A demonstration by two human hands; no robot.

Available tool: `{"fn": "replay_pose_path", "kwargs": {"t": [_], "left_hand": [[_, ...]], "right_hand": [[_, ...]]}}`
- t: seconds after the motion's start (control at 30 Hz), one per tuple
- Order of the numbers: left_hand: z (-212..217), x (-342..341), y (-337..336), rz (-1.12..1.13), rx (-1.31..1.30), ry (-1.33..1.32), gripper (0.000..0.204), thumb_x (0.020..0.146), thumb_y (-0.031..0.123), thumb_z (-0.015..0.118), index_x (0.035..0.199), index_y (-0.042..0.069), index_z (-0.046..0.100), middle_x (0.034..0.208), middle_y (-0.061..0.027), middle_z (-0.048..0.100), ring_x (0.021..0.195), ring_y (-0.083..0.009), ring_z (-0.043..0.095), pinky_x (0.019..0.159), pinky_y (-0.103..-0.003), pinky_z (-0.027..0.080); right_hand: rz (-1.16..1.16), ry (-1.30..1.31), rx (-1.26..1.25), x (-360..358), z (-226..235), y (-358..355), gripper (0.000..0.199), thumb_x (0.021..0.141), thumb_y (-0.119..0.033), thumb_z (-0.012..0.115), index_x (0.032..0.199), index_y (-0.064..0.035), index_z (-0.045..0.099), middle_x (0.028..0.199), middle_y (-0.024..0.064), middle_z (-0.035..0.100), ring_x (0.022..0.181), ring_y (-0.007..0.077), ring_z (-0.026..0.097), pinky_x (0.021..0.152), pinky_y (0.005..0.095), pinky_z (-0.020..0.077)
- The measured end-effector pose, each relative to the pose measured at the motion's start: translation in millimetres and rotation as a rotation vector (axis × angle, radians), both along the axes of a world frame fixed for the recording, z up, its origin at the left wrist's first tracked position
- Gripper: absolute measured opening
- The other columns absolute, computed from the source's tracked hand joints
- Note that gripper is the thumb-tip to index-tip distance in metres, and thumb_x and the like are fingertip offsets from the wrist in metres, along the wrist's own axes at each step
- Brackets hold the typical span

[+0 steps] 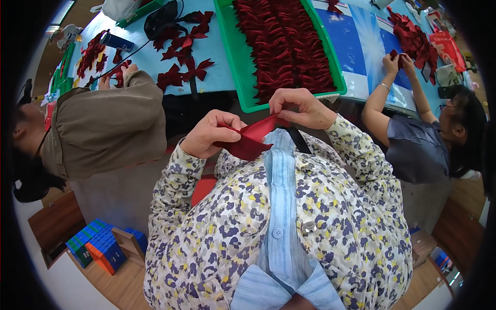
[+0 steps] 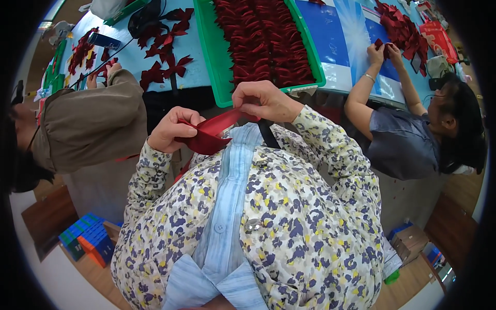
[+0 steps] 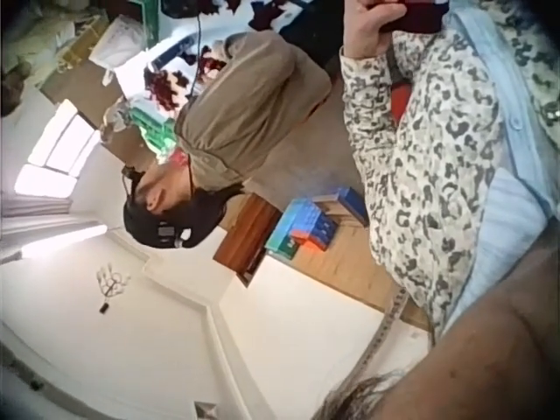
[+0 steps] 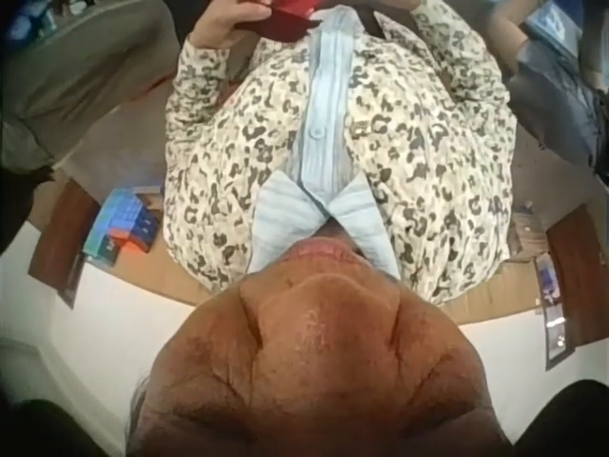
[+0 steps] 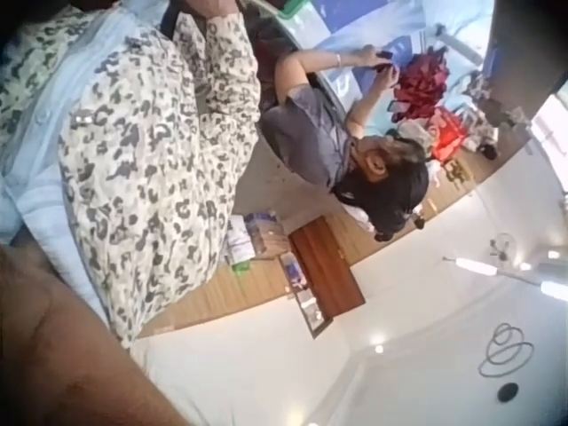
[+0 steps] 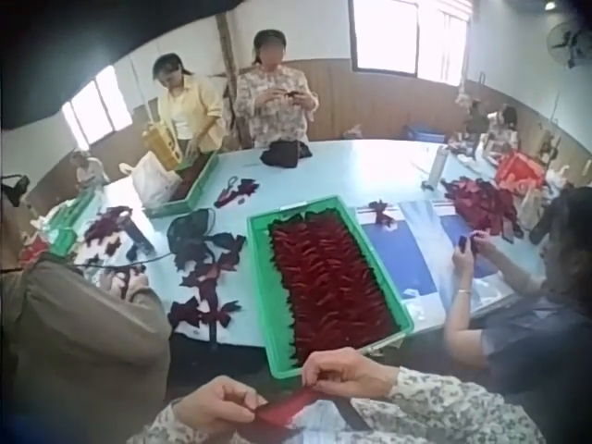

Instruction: Assemble red fabric strips into ribbon bows at a shared workstation.

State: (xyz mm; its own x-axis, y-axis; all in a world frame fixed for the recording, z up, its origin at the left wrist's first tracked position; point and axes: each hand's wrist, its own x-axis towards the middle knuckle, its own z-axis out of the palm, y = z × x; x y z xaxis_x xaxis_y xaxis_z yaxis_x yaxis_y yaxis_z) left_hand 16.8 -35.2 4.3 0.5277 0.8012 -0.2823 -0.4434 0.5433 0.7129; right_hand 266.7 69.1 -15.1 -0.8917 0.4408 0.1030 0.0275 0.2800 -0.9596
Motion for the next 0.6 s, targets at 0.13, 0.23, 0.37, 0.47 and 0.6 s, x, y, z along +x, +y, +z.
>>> {"fn": "replay_pose_path", "kwargs": {"t": [0.13, 0.23, 0.37, 0.47, 0.6], "left_hand": [[-1, -7, 0, -0.047, -0.026, -0.012, 0.005, 0.072, -0.001, 0.062, 0.072, 0.0, 0.058, 0.087, -0.0086, 0.065, 0.073, -0.0103, 0.059, 0.072, -0.022, 0.046], [1, -9, 3, -0.081, -0.011, 0.017, 0.005, 0.071, -0.001, 0.062, 0.072, -0.001, 0.057, 0.088, -0.0101, 0.065, 0.073, -0.0106, 0.059, 0.071, -0.022, 0.046], [10, -5, 4, -0.111, 0.02, 0.026, 0.004, 0.071, -0.001, 0.061, 0.071, -0.001, 0.057, 0.086, -0.01, 0.065, 0.072, -0.0106, 0.059, 0.069, -0.022, 0.046], [13, -3, 2, -0.135, -0.006, 0.06, 0.004, 0.071, -0.001, 0.061, 0.071, -0.002, 0.058, 0.086, -0.0102, 0.065, 0.071, -0.0104, 0.059, 0.069, -0.022, 0.047], [11, -5, 3, -0.155, 0.009, 0.076, 0.003, 0.071, -0.001, 0.061, 0.071, -0.002, 0.058, 0.086, -0.0095, 0.065, 0.072, -0.0101, 0.059, 0.069, -0.022, 0.047]], "right_hand": [[0.01, 0.108, 0.045, -2, -8, -6, 0.005, 0.081, 0.001, 0.053, 0.085, -0.0011, 0.055, 0.093, 0.0055, 0.06, 0.081, 0.0137, 0.057, 0.071, 0.0264, 0.0465], [-0.01, 0.164, -0.032, -6, -10, -11, 0.007, 0.084, -0.002, 0.051, 0.088, -0.0012, 0.057, 0.094, 0.0062, 0.06, 0.081, 0.0144, 0.058, 0.072, 0.0269, 0.0465], [-0.036, 0.193, -0.203, -16, -7, -14, 0.015, 0.09, -0.007, 0.047, 0.093, -0.0014, 0.06, 0.092, 0.0066, 0.062, 0.079, 0.0146, 0.058, 0.072, 0.0267, 0.0461], [0.033, 0.165, -0.255, -22, 1, -15, 0.019, 0.093, -0.012, 0.046, 0.096, -0.0013, 0.061, 0.088, 0.0061, 0.063, 0.077, 0.0136, 0.058, 0.071, 0.0262, 0.0458], [0.15, -0.008, -0.217, -28, 9, -15, 0.02, 0.093, -0.016, 0.049, 0.097, -0.0005, 0.062, 0.082, 0.0039, 0.062, 0.074, 0.0097, 0.055, 0.069, 0.0243, 0.0448]]}}
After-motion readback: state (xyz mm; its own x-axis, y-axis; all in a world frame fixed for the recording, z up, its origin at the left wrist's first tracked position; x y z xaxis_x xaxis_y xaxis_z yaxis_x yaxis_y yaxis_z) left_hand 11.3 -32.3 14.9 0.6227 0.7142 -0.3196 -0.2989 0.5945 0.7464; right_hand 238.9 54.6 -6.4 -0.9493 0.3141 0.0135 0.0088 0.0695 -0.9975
